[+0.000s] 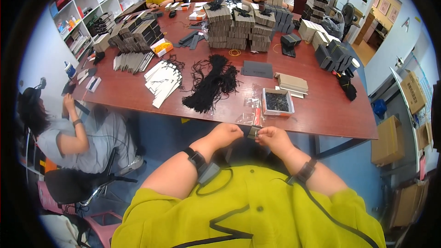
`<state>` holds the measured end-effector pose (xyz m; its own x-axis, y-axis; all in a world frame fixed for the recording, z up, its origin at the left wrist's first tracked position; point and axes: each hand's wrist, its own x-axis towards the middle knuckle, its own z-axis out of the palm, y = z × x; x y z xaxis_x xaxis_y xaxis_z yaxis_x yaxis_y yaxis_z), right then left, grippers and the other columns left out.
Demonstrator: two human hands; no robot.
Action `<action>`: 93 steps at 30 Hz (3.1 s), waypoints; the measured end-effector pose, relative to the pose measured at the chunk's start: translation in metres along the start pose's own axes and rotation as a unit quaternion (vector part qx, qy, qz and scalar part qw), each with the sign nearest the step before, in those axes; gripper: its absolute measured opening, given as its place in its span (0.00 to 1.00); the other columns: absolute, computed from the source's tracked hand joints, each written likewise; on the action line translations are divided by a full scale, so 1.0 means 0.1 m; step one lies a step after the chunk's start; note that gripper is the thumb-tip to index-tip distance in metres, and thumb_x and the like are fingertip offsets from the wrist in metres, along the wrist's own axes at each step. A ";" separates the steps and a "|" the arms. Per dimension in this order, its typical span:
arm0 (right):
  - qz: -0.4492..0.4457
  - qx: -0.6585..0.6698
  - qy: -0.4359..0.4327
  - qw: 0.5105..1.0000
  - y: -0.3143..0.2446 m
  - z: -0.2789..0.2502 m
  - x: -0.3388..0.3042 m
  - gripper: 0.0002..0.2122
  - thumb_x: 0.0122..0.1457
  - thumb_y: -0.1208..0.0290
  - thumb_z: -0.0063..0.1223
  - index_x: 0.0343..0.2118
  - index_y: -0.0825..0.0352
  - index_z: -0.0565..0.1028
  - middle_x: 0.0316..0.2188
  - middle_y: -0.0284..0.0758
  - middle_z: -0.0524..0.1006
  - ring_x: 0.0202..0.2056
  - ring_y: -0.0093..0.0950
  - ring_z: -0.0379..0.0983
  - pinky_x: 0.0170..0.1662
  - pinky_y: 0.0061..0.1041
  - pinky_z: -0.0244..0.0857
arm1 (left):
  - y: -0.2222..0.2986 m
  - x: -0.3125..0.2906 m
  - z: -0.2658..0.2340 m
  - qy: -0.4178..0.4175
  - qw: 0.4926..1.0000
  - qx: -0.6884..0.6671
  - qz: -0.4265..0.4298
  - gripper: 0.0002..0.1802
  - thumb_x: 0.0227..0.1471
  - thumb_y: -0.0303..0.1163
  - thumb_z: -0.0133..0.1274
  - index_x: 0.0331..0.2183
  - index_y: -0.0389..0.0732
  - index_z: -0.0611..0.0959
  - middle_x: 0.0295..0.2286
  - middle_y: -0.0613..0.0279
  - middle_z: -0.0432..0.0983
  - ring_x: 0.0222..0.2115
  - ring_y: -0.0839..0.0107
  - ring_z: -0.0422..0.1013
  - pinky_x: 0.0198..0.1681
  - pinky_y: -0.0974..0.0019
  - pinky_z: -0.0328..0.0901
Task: Tying black strings to paper tags at a communal assembly table.
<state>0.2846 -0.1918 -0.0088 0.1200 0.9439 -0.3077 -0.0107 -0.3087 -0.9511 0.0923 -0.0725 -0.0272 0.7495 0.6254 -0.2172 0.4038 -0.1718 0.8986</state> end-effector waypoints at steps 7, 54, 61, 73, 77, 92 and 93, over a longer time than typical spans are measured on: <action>-0.055 -0.160 0.074 0.983 -0.05 -0.01 -0.03 0.09 0.53 0.73 0.54 0.37 0.69 0.72 0.26 0.34 0.76 0.29 0.24 0.74 0.33 0.20 0.67 | 0.02 -0.09 -0.24 0.008 0.991 0.127 -0.034 0.13 0.46 0.39 0.55 0.29 0.38 0.82 0.24 0.54 0.76 0.26 0.68 0.72 0.33 0.68 0.65; -0.161 0.192 -0.138 0.958 -0.70 0.13 -0.26 0.11 0.59 0.74 0.43 0.42 0.70 0.73 0.39 0.36 0.75 0.29 0.21 0.70 0.37 0.18 0.64 | 1.02 -0.64 -0.13 0.147 0.952 0.114 0.242 0.05 0.49 0.30 0.50 0.30 0.41 0.78 0.27 0.55 0.75 0.29 0.59 0.72 0.33 0.65 0.65; -0.097 0.103 -0.108 0.984 -0.91 0.23 -0.37 0.14 0.54 0.79 0.51 0.45 0.71 0.72 0.29 0.31 0.75 0.23 0.18 0.69 0.28 0.15 0.66 | 1.00 -0.58 -0.09 0.211 0.893 0.148 0.369 0.07 0.44 0.25 0.54 0.30 0.38 0.78 0.26 0.57 0.72 0.28 0.58 0.70 0.31 0.63 0.65; -0.038 0.076 -0.138 0.987 -0.86 0.18 -0.38 0.08 0.55 0.75 0.51 0.35 0.72 0.76 0.26 0.33 0.76 0.22 0.19 0.70 0.26 0.15 0.65 | 0.97 -0.62 0.01 0.134 0.889 0.101 0.425 0.18 0.43 0.25 0.55 0.40 0.38 0.75 0.34 0.52 0.67 0.36 0.56 0.66 0.42 0.64 0.61; -0.120 0.191 -0.146 0.963 -0.74 0.20 -0.33 0.08 0.58 0.74 0.48 0.35 0.72 0.73 0.31 0.35 0.76 0.24 0.20 0.70 0.30 0.17 0.65 | 0.76 -0.55 0.15 -0.036 0.955 -0.090 0.281 0.44 0.42 0.25 0.61 0.51 0.41 0.47 0.43 0.57 0.64 0.46 0.69 0.61 0.50 0.65 0.57; -0.157 0.246 0.131 0.948 -0.56 -0.04 -0.19 0.04 0.56 0.81 0.44 0.27 0.66 0.70 0.27 0.33 0.74 0.32 0.23 0.71 0.38 0.21 0.65 | 0.85 -0.65 0.00 0.068 0.978 0.135 0.146 0.26 0.48 0.42 0.54 0.47 0.41 0.68 0.35 0.47 0.73 0.36 0.53 0.71 0.39 0.61 0.65; -0.184 0.271 0.132 0.936 -0.51 -0.01 -0.19 0.04 0.56 0.81 0.43 0.27 0.66 0.70 0.27 0.34 0.74 0.32 0.23 0.71 0.38 0.21 0.65 | 0.79 -0.62 0.03 0.096 0.967 0.158 0.173 0.25 0.49 0.42 0.54 0.46 0.40 0.69 0.35 0.48 0.74 0.36 0.55 0.72 0.39 0.62 0.65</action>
<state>0.2843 -0.1944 0.0455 0.4540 0.8910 -0.0074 -0.4141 0.2036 -0.8872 0.0789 -0.1268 0.0561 0.7690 0.6140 0.1779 0.3093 -0.6010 0.7370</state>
